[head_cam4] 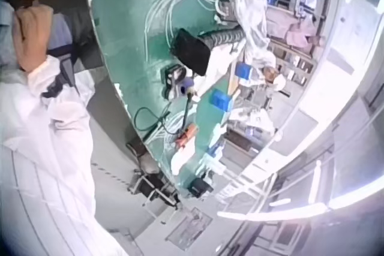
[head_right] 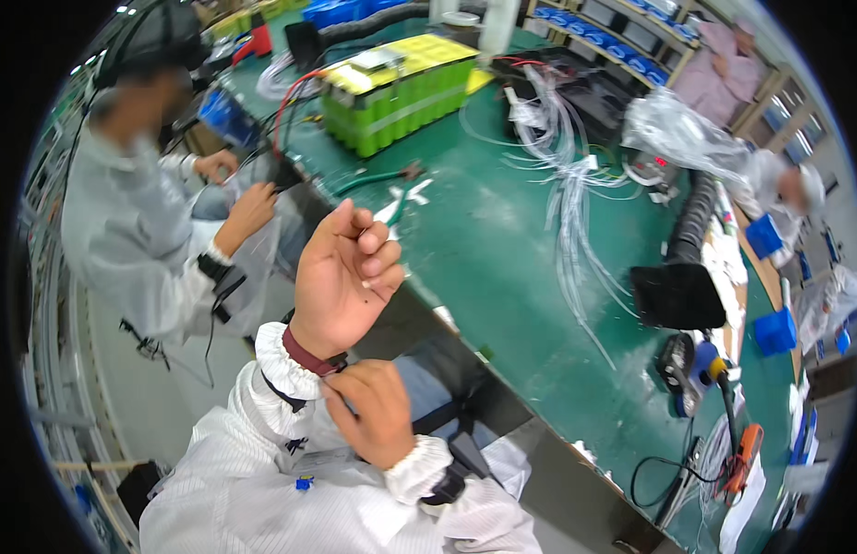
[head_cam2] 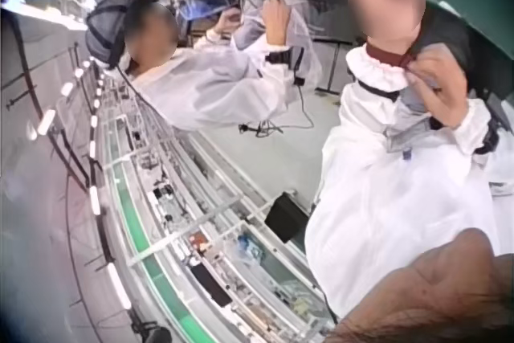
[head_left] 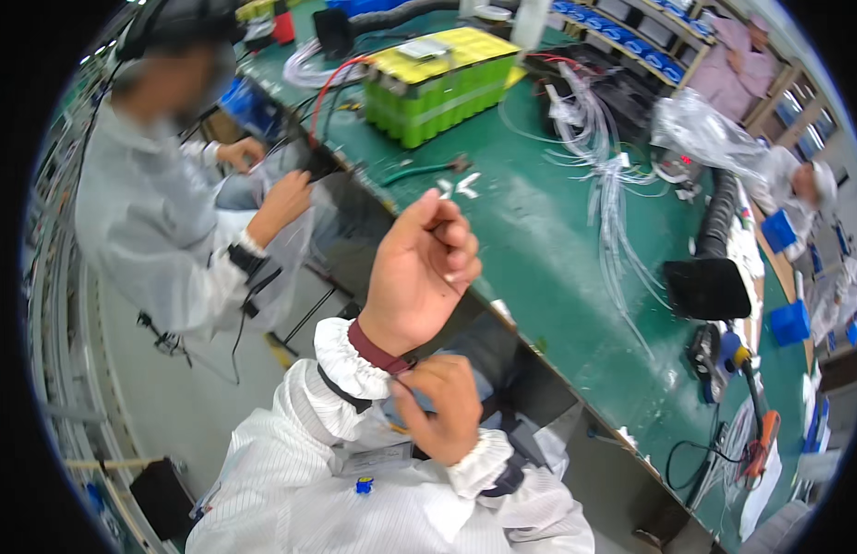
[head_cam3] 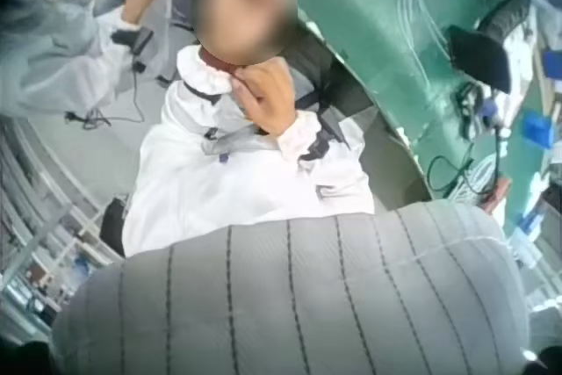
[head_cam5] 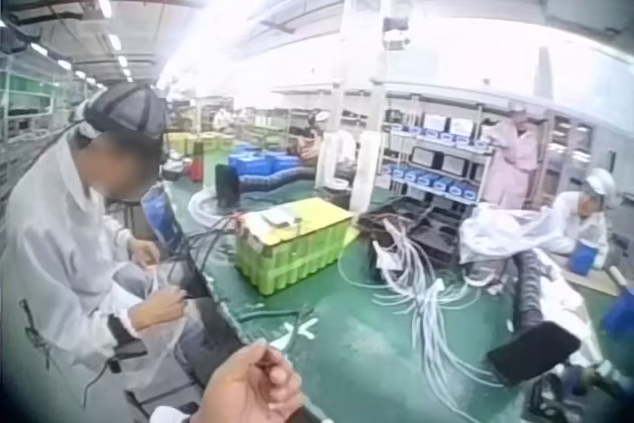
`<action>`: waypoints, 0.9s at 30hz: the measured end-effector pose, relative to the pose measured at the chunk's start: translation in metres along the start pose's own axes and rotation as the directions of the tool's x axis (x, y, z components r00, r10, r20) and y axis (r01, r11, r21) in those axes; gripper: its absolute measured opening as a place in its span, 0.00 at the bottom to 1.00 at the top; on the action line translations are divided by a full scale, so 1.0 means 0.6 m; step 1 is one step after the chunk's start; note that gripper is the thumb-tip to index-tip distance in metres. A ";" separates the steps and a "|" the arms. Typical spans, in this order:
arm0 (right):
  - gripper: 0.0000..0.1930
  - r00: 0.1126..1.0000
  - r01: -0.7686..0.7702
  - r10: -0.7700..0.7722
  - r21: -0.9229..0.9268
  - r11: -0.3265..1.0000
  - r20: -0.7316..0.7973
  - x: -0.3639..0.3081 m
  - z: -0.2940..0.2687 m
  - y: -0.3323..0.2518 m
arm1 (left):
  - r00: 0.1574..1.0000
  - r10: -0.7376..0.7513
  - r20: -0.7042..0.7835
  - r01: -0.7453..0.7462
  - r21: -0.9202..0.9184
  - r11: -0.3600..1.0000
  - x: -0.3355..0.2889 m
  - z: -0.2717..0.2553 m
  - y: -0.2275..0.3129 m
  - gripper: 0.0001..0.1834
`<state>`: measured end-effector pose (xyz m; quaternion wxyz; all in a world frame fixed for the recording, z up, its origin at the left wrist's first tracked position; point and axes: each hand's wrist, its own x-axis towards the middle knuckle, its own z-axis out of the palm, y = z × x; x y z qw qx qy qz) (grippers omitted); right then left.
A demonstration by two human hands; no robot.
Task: The recorder uses a hand crimping tool to attach connectors to the ends of multiple white wires at an industrial electronics assembly workbench.
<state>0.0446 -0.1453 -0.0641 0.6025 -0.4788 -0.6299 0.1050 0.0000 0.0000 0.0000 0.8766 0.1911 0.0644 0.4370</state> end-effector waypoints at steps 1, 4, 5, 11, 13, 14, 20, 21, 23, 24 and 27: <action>0.15 0.997 0.004 -0.004 -0.005 1.000 -0.072 0.004 0.020 0.004 | 0.998 -0.043 -0.048 0.039 -0.064 0.997 0.011 -0.010 0.004 0.14; 0.17 0.992 -0.107 0.107 0.012 0.994 -0.063 0.002 -0.010 0.016 | 0.989 -0.007 -0.148 0.011 0.021 1.000 0.018 -0.017 -0.035 0.13; 0.17 0.990 -0.141 0.141 0.006 0.990 -0.003 0.005 -0.032 0.018 | 0.982 0.005 -0.189 0.005 0.053 0.999 0.018 -0.011 -0.052 0.13; 0.16 0.979 -0.174 0.170 0.022 0.985 0.116 0.007 -0.036 0.040 | 0.977 -0.007 -0.211 0.046 0.180 0.983 0.023 -0.045 -0.062 0.12; 0.14 0.957 -0.067 0.062 0.008 0.998 0.282 0.008 -0.033 0.050 | 0.976 -0.023 -0.217 0.059 0.161 0.985 0.021 -0.055 -0.058 0.13; 0.12 0.934 -0.104 0.085 0.038 0.994 0.348 0.004 -0.036 0.057 | 0.979 -0.017 -0.203 0.071 0.262 0.962 0.019 -0.059 -0.061 0.13; 0.11 0.724 -0.599 0.387 0.241 0.764 0.571 0.004 -0.071 0.053 | 0.986 -0.137 -0.095 0.166 0.460 0.872 -0.016 -0.065 -0.084 0.10; 0.11 0.814 -0.519 0.406 0.205 0.830 0.416 -0.006 -0.074 0.060 | 0.985 -0.168 -0.047 0.165 0.562 0.810 -0.027 -0.060 -0.087 0.09; 0.13 0.880 -0.455 0.423 0.135 0.880 0.215 0.014 -0.092 0.051 | 0.977 -0.179 0.118 0.099 0.494 0.864 -0.057 -0.079 -0.100 0.10; 0.14 0.911 -0.402 0.385 0.116 0.908 0.150 0.023 -0.103 0.052 | 0.946 -0.114 0.302 -0.123 0.662 0.739 -0.062 -0.082 -0.092 0.13; 0.19 0.873 -0.475 0.486 0.161 0.865 -0.037 0.041 -0.106 0.037 | 0.859 -0.148 0.491 -0.385 0.808 0.446 -0.107 -0.080 -0.088 0.30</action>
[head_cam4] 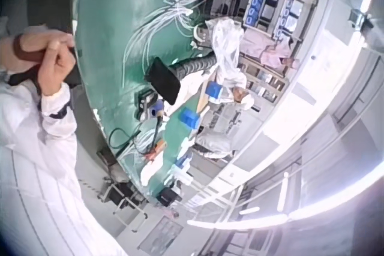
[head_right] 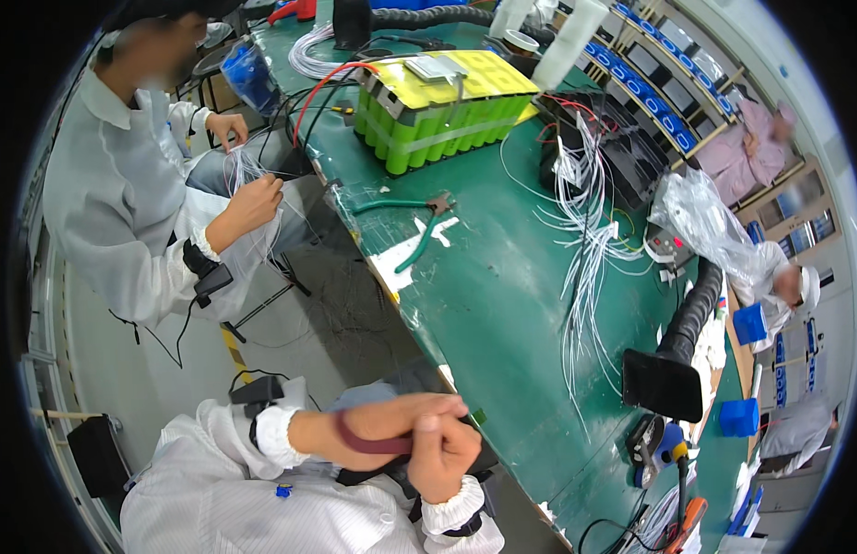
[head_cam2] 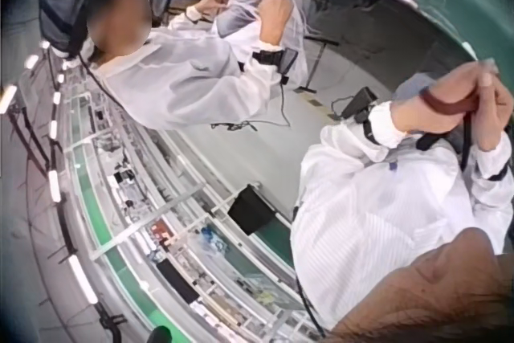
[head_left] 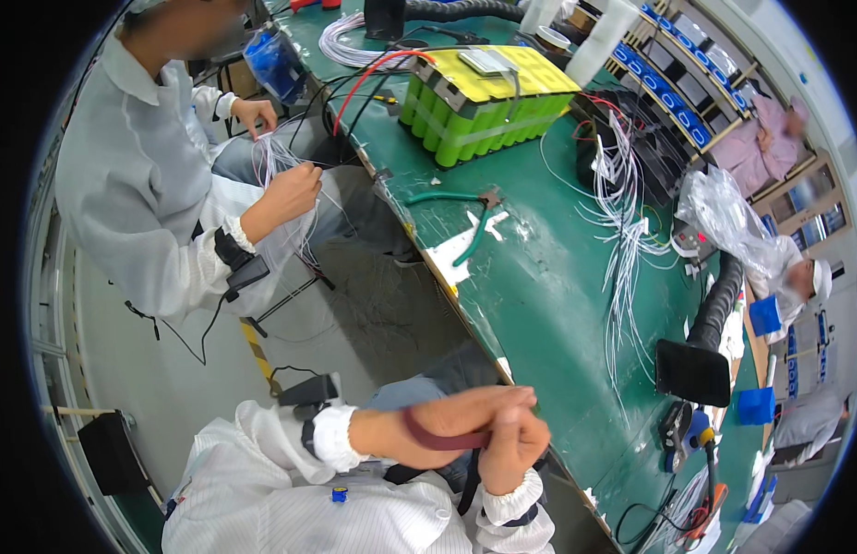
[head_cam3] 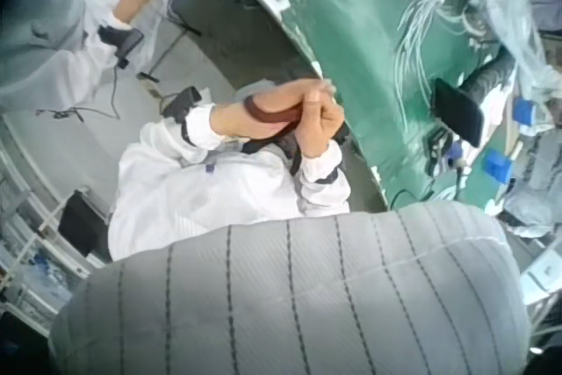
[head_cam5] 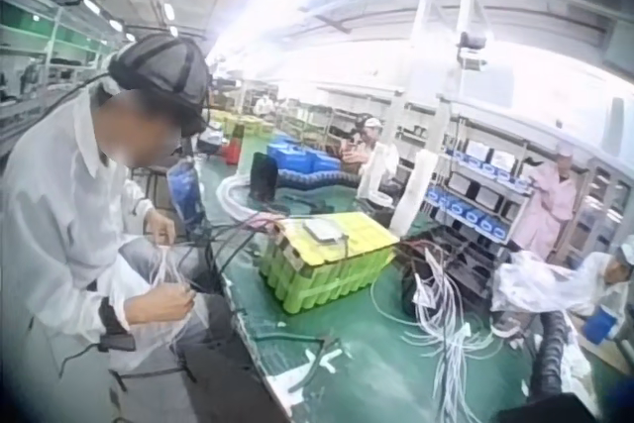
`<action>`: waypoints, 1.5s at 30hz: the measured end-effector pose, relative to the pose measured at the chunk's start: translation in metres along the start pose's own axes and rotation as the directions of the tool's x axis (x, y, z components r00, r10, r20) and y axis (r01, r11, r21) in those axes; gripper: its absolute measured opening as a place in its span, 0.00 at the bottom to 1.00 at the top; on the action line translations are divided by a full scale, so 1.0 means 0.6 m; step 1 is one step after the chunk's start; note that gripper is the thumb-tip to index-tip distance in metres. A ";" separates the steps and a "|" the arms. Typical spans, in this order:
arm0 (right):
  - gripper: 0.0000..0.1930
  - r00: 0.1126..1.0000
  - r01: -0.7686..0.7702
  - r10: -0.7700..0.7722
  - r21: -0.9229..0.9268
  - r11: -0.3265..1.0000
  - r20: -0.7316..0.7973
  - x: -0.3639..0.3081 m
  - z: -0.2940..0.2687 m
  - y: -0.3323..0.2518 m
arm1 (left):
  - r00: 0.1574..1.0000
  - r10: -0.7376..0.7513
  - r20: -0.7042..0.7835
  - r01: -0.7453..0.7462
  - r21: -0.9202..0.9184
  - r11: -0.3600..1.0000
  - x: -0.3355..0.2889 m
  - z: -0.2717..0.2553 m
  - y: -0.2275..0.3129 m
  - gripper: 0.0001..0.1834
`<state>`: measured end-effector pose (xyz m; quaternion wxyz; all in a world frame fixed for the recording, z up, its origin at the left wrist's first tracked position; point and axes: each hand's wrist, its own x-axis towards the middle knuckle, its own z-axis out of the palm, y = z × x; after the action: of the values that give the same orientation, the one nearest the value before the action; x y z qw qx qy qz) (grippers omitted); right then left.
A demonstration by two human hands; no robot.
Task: The recorder uses a hand crimping tool to attach connectors to the ends of multiple white wires at an industrial electronics assembly workbench.
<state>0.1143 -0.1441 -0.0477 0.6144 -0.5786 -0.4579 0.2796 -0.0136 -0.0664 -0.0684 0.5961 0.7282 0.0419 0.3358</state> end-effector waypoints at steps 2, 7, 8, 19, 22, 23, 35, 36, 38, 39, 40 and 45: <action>0.20 0.979 -0.129 0.164 0.248 0.960 -0.125 0.023 0.010 -0.008 | 0.999 0.006 0.049 -0.015 0.179 0.984 -0.013 -0.011 0.021 0.33; 0.06 0.970 -0.238 0.234 0.056 0.970 0.071 0.027 0.060 0.038 | 0.978 -0.026 -0.206 0.124 0.479 0.869 -0.083 -0.077 -0.032 0.31; 0.07 0.913 -0.403 0.380 0.182 0.897 0.146 0.022 0.078 0.033 | 0.950 -0.066 -0.306 0.223 0.515 0.827 -0.080 -0.089 -0.040 0.30; 0.35 0.823 -0.397 0.519 -0.421 0.816 0.230 0.006 0.004 0.243 | 0.708 -0.574 -0.411 0.652 0.069 0.755 -0.061 -0.137 -0.185 0.10; 0.27 0.854 -0.271 0.445 -0.500 0.823 0.270 -0.028 -0.040 0.252 | 0.756 -0.388 -0.527 0.527 0.139 0.839 -0.010 -0.159 -0.276 0.11; 0.26 0.853 -0.242 0.437 -0.526 0.815 0.285 -0.045 -0.052 0.266 | 0.785 -0.294 -0.545 0.396 0.077 0.915 0.004 -0.168 -0.325 0.18; 0.23 0.853 -0.272 0.509 -0.737 0.619 0.113 -0.152 -0.107 0.408 | 0.828 -0.395 -0.399 0.559 0.519 0.646 0.152 -0.188 -0.410 0.27; 0.23 0.854 -0.266 0.504 -0.725 0.636 0.128 -0.142 -0.104 0.395 | 0.827 -0.402 -0.393 0.562 0.569 0.601 0.140 -0.212 -0.389 0.27; 0.23 0.857 -0.270 0.498 -0.710 0.650 0.130 -0.124 -0.099 0.375 | 0.826 -0.429 -0.364 0.554 0.663 0.504 0.128 -0.267 -0.354 0.27; 0.23 0.857 -0.269 0.496 -0.704 0.658 0.136 -0.117 -0.097 0.365 | 0.820 -0.440 -0.365 0.554 0.699 0.452 0.119 -0.298 -0.333 0.27; 0.23 0.858 -0.267 0.494 -0.698 0.665 0.142 -0.109 -0.095 0.357 | 0.815 -0.451 -0.363 0.549 0.731 0.404 0.111 -0.326 -0.314 0.27; 0.22 0.853 -0.283 0.503 -0.688 0.668 0.137 -0.089 -0.101 0.317 | 0.775 -0.514 -0.367 0.540 0.808 0.237 0.076 -0.425 -0.228 0.27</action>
<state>0.1808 -0.1850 -0.2388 0.2191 -0.7868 -0.4795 0.3210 -0.0693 0.2082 -0.1549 0.2029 0.8637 0.4586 0.0514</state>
